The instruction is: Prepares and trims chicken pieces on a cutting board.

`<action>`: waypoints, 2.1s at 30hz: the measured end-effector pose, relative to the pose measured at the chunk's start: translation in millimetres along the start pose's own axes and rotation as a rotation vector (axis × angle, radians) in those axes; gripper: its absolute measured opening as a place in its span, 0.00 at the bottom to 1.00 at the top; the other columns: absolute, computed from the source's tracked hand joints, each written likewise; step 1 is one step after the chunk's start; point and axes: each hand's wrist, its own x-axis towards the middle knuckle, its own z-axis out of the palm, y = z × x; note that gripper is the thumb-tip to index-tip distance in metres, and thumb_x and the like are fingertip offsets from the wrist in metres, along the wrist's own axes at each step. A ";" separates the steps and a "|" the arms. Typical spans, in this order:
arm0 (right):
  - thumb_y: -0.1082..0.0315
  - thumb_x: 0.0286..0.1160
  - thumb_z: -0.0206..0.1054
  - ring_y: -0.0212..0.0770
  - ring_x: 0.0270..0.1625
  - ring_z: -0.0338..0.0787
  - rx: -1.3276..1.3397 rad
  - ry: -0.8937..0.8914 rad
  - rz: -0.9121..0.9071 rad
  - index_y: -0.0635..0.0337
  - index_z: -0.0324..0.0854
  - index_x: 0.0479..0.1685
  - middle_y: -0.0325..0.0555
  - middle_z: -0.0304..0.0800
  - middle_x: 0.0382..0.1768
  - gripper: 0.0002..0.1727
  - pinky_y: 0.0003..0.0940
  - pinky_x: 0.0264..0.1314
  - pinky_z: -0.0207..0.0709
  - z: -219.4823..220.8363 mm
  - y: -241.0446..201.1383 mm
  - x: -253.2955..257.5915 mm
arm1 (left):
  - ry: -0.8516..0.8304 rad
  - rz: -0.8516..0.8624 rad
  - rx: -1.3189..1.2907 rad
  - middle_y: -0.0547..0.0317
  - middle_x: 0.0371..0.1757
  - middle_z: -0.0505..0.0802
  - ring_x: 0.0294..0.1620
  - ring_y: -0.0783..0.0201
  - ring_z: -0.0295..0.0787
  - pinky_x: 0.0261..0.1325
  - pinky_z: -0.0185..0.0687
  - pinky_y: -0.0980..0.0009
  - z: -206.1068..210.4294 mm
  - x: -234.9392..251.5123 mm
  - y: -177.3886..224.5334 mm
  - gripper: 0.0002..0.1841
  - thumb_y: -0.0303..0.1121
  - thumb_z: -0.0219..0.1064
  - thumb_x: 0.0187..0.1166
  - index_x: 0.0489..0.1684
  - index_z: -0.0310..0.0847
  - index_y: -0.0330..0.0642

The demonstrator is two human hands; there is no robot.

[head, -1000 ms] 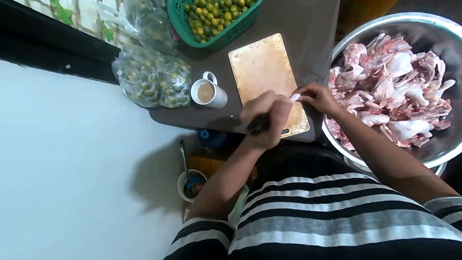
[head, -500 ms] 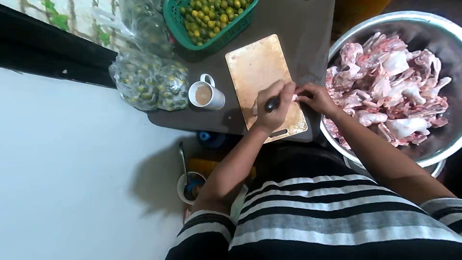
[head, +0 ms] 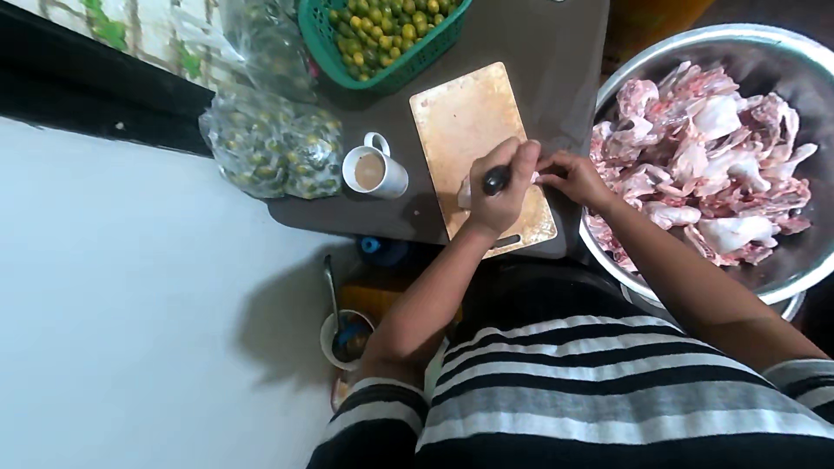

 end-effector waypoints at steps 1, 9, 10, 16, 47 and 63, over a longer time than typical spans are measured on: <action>0.70 0.75 0.75 0.41 0.50 0.93 -0.008 0.004 -0.004 0.63 0.90 0.54 0.54 0.91 0.55 0.12 0.38 0.60 0.87 -0.1 -1.0 2.0 | -0.008 -0.009 0.004 0.75 0.13 0.68 0.13 0.78 0.64 0.19 0.64 0.78 -0.6 1.8 -3.4 0.19 0.39 0.58 0.91 0.21 0.67 0.53; 0.71 0.75 0.73 0.41 0.51 0.92 -0.022 0.042 -0.001 0.62 0.90 0.55 0.53 0.92 0.55 0.12 0.41 0.62 0.84 -0.2 -4.0 -3.8 | -0.083 0.151 -0.055 0.71 0.09 0.66 0.11 0.75 0.64 0.19 0.65 0.75 8.9 22.6 65.1 0.22 0.46 0.56 0.92 0.19 0.66 0.52; 0.71 0.74 0.73 0.39 0.50 0.92 -0.016 0.049 -0.002 0.61 0.91 0.54 0.52 0.92 0.54 0.12 0.39 0.62 0.84 -0.9 -4.1 -3.1 | -0.081 0.157 -0.034 0.71 0.10 0.67 0.12 0.75 0.65 0.19 0.66 0.75 10.0 22.0 57.6 0.22 0.45 0.57 0.92 0.20 0.67 0.51; 0.71 0.74 0.74 0.38 0.56 0.93 0.001 0.065 -0.031 0.61 0.93 0.52 0.50 0.94 0.55 0.11 0.39 0.67 0.83 -0.9 -3.5 -3.7 | -0.071 0.024 0.047 0.71 0.13 0.69 0.13 0.77 0.66 0.19 0.67 0.77 12.4 0.4 -4.6 0.20 0.39 0.59 0.91 0.19 0.67 0.50; 0.73 0.82 0.66 0.43 0.59 0.93 -0.013 0.357 0.238 0.68 0.84 0.64 0.59 0.91 0.59 0.15 0.37 0.67 0.85 -21.0 -2.5 -73.5 | -0.059 0.076 -0.008 0.75 0.13 0.68 0.14 0.77 0.64 0.20 0.65 0.76 12.3 30.0 5.6 0.19 0.42 0.58 0.91 0.21 0.69 0.54; 0.71 0.81 0.66 0.55 0.59 0.92 -0.203 0.171 -0.073 0.61 0.90 0.59 0.58 0.91 0.58 0.13 0.55 0.66 0.83 4.5 -32.2 -30.9 | 0.020 -0.016 0.084 0.76 0.15 0.68 0.14 0.79 0.63 0.20 0.64 0.78 13.2 12.1 31.8 0.17 0.34 0.57 0.90 0.22 0.67 0.52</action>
